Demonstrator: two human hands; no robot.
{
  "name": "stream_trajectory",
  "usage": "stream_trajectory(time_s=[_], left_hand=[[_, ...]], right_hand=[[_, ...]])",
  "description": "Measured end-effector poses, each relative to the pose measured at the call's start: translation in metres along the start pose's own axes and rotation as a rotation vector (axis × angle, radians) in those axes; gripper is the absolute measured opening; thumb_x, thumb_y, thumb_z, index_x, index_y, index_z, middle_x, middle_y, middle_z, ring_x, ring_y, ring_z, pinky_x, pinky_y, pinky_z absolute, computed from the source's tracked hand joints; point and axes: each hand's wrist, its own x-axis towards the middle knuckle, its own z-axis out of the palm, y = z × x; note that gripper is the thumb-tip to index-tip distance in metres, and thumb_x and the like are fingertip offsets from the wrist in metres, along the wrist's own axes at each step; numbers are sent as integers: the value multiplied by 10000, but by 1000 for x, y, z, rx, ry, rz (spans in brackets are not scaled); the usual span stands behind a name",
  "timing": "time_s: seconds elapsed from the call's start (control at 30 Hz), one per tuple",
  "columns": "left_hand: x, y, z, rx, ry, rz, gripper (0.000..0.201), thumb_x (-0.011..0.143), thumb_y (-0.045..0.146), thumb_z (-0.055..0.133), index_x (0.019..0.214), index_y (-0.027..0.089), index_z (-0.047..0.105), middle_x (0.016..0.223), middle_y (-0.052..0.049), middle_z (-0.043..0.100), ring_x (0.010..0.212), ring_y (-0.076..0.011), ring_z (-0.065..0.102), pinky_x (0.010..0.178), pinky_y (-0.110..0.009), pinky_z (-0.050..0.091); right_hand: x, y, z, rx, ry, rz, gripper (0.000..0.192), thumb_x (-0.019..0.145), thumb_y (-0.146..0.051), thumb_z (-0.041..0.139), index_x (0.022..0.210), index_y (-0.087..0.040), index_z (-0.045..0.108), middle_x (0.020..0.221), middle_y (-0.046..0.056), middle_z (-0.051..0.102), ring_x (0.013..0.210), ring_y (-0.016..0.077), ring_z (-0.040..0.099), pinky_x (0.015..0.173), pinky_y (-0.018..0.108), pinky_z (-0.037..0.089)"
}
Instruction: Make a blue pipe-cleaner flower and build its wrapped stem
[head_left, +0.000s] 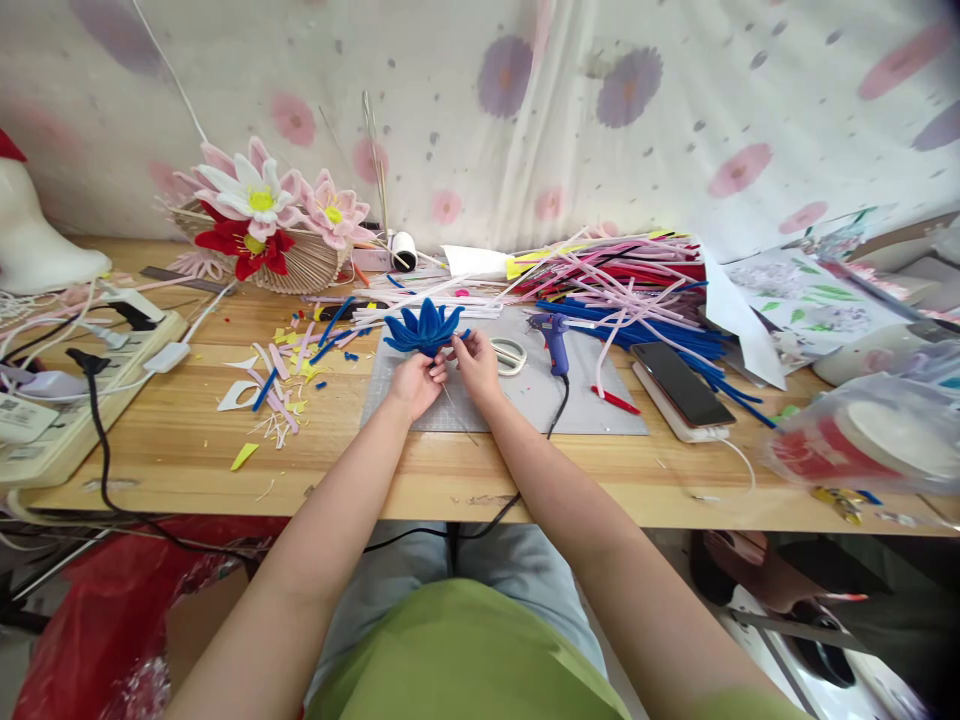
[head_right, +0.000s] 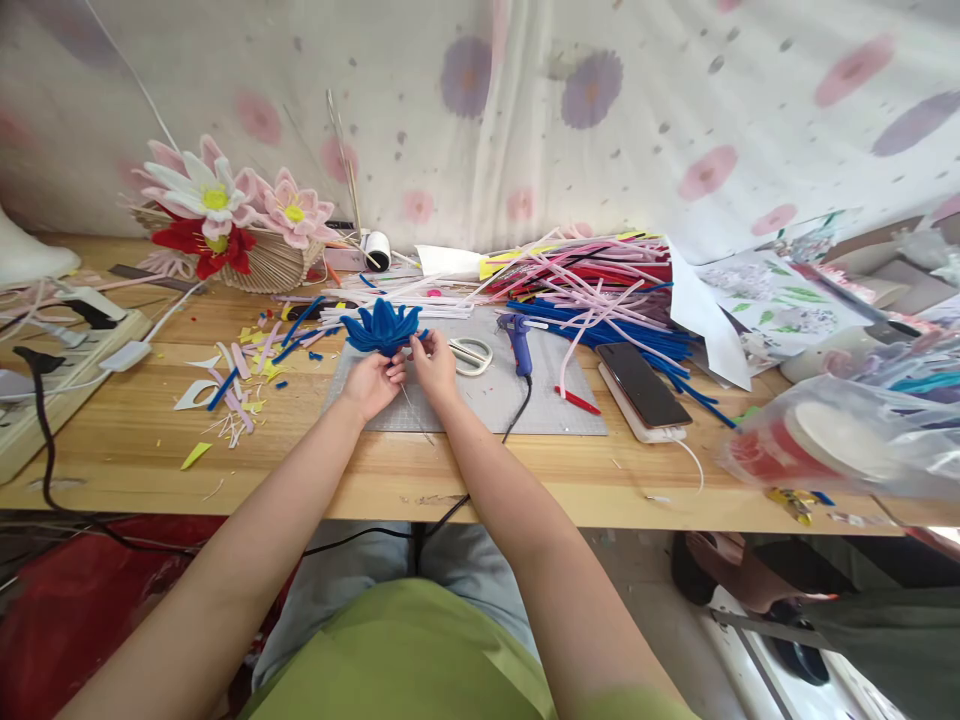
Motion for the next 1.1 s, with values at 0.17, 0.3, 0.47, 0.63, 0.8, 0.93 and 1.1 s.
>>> stream_trajectory(time_s=[0.17, 0.3, 0.47, 0.63, 0.8, 0.93, 1.1], left_hand=[[-3, -4, 4, 49, 32, 47, 247, 878, 199, 337, 759, 101, 530, 539, 27, 381, 385, -31, 287, 368, -142, 262], [-1, -11, 5, 93, 120, 90, 216, 892, 198, 365, 756, 118, 513, 495, 58, 331, 357, -16, 249, 345, -114, 189], [2, -12, 3, 40, 154, 87, 261, 892, 287, 377, 705, 140, 484, 470, 64, 307, 346, -20, 253, 324, -110, 166], [2, -8, 2, -102, 83, -2, 303, 907, 294, 327, 724, 133, 508, 459, 65, 285, 333, -18, 227, 300, -105, 164], [1, -9, 4, -186, 52, -38, 325, 911, 296, 316, 711, 115, 497, 428, 78, 241, 321, -14, 195, 283, -103, 150], [0, -11, 6, -205, 98, -34, 335, 911, 300, 320, 673, 121, 474, 421, 81, 206, 323, -13, 189, 286, -105, 147], [-4, -6, 6, -258, 73, -56, 338, 919, 297, 299, 691, 123, 479, 436, 72, 210, 339, -22, 203, 286, -105, 170]], right_hand=[[1, -5, -2, 122, 63, 35, 205, 715, -367, 549, 712, -198, 432, 668, -26, 609, 529, 81, 542, 510, 207, 407], [-3, -16, -2, 245, -7, 114, 244, 685, -374, 588, 688, -202, 415, 641, -33, 619, 475, 63, 515, 428, 175, 359], [-10, -30, 2, 356, -202, 196, 315, 628, -408, 661, 677, -201, 429, 664, -29, 638, 487, 77, 567, 441, 181, 419], [-8, -33, -1, 399, -236, 225, 345, 582, -394, 702, 666, -195, 433, 682, -26, 651, 484, 79, 570, 449, 188, 441], [-1, -28, -7, 405, -120, 184, 310, 611, -353, 672, 631, -192, 408, 646, -17, 647, 485, 66, 551, 430, 160, 385], [-1, -24, -6, 354, -18, 218, 302, 620, -332, 644, 627, -196, 375, 602, -24, 626, 468, 67, 533, 396, 155, 315], [-3, -20, -3, 305, 43, 293, 295, 611, -316, 639, 607, -192, 371, 580, -26, 603, 484, 77, 534, 388, 158, 271]])
